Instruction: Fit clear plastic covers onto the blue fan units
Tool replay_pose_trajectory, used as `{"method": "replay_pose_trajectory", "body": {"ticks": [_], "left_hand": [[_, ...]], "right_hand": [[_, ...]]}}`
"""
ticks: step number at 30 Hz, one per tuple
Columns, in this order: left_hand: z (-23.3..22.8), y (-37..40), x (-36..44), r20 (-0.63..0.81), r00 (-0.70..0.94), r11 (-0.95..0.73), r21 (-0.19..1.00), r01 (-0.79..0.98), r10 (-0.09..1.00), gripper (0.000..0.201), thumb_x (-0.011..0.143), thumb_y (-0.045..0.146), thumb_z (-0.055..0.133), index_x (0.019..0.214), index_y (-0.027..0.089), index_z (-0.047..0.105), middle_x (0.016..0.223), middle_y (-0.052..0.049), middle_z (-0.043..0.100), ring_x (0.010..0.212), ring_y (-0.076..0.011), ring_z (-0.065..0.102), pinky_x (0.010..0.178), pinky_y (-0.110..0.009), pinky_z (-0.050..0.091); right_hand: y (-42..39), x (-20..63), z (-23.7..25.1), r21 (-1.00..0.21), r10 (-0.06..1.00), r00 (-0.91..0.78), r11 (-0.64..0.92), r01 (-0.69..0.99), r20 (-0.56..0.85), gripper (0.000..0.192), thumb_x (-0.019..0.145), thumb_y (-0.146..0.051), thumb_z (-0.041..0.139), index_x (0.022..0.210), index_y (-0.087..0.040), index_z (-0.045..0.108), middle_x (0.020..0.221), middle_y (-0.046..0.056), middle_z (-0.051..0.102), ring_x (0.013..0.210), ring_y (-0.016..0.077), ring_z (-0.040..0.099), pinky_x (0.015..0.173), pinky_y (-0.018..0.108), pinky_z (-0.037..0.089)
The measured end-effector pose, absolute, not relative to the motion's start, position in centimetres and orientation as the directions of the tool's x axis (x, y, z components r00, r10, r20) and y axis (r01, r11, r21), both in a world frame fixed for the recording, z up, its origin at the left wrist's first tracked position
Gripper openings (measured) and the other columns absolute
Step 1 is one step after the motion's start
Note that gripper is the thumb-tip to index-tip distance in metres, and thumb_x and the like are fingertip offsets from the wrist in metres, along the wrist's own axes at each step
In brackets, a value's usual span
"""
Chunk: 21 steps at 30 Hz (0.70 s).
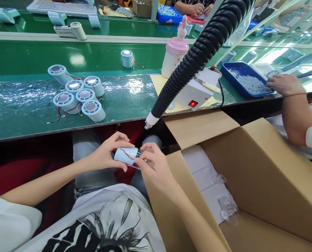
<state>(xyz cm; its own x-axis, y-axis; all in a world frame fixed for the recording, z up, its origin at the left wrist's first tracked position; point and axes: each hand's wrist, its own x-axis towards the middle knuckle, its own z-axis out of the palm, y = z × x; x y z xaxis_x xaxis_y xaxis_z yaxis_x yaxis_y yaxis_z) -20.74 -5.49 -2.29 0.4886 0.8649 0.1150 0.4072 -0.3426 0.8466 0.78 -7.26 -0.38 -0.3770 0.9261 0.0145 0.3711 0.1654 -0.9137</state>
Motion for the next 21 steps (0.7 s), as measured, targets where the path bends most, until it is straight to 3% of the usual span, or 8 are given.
{"method": "replay_pose_trajectory", "body": {"ticks": [3,5,9,12,16,21], "left_hand": [[-2.9,-5.5,-21.0,0.115,0.575,-0.373,0.858,0.353,0.81,0.064,0.058,0.042,0.082,0.117,0.026,0.063,0.128,-0.012,0.048,0.119,-0.0292,0.049,0.099,-0.044,0.043],[-3.2,-5.6,-21.1,0.088,0.597,-0.337,0.886,0.32,0.798,0.064,0.062,0.039,0.08,0.121,0.027,0.059,0.129,-0.011,0.052,0.119,-0.0284,0.051,0.101,-0.044,0.042],[-3.1,-5.9,-21.0,0.016,0.582,-0.211,0.94,0.27,0.813,0.064,0.065,0.036,0.079,0.123,0.024,0.056,0.12,-0.01,0.06,0.109,-0.0248,0.058,0.092,-0.038,0.049],[-2.7,-6.0,-20.9,-0.039,0.571,-0.132,0.958,0.255,0.82,0.063,0.063,0.035,0.08,0.121,0.022,0.057,0.115,-0.009,0.061,0.103,-0.0225,0.06,0.084,-0.033,0.052],[-2.6,-6.2,-20.6,-0.097,0.558,-0.079,0.956,0.282,0.824,0.067,0.06,0.035,0.082,0.12,0.021,0.057,0.115,-0.009,0.059,0.103,-0.023,0.06,0.081,-0.032,0.053],[-3.1,-6.3,-20.6,-0.053,0.591,-0.115,0.963,0.243,0.805,0.064,0.065,0.035,0.079,0.122,0.023,0.055,0.118,-0.009,0.054,0.108,-0.0229,0.056,0.084,-0.033,0.053]], "right_hand": [[-7.4,1.0,-0.7,-0.95,0.949,-0.315,0.076,0.302,-0.025,0.026,0.084,-0.03,0.059,0.06,-0.019,0.063,0.096,0.007,0.056,0.089,0.0217,0.064,0.062,0.028,0.055],[-7.5,1.1,-1.0,-0.941,0.95,-0.311,0.122,0.317,0.019,0.024,0.083,-0.03,0.06,0.062,-0.019,0.065,0.098,0.009,0.06,0.091,0.0231,0.066,0.059,0.027,0.055],[-7.7,1.7,-1.5,-0.813,0.865,-0.464,0.404,0.42,0.19,0.023,0.091,-0.025,0.049,0.078,-0.021,0.068,0.115,0.01,0.061,0.104,0.0247,0.063,0.08,0.036,0.056],[-8.0,2.0,-1.9,-0.73,0.788,-0.578,0.52,0.443,0.211,0.015,0.093,-0.027,0.048,0.094,-0.022,0.062,0.122,0.012,0.059,0.106,0.0243,0.061,0.081,0.035,0.055],[-8.3,2.1,-2.5,-0.737,0.831,-0.527,0.469,0.486,0.181,0.018,0.086,-0.029,0.06,0.1,-0.021,0.051,0.115,0.012,0.059,0.095,0.0221,0.064,0.072,0.031,0.055],[-8.1,2.7,-2.3,-0.752,0.825,-0.545,0.453,0.479,0.15,0.006,0.09,-0.019,0.049,0.085,-0.021,0.048,0.113,0.011,0.059,0.095,0.0193,0.063,0.073,0.03,0.054]]}}
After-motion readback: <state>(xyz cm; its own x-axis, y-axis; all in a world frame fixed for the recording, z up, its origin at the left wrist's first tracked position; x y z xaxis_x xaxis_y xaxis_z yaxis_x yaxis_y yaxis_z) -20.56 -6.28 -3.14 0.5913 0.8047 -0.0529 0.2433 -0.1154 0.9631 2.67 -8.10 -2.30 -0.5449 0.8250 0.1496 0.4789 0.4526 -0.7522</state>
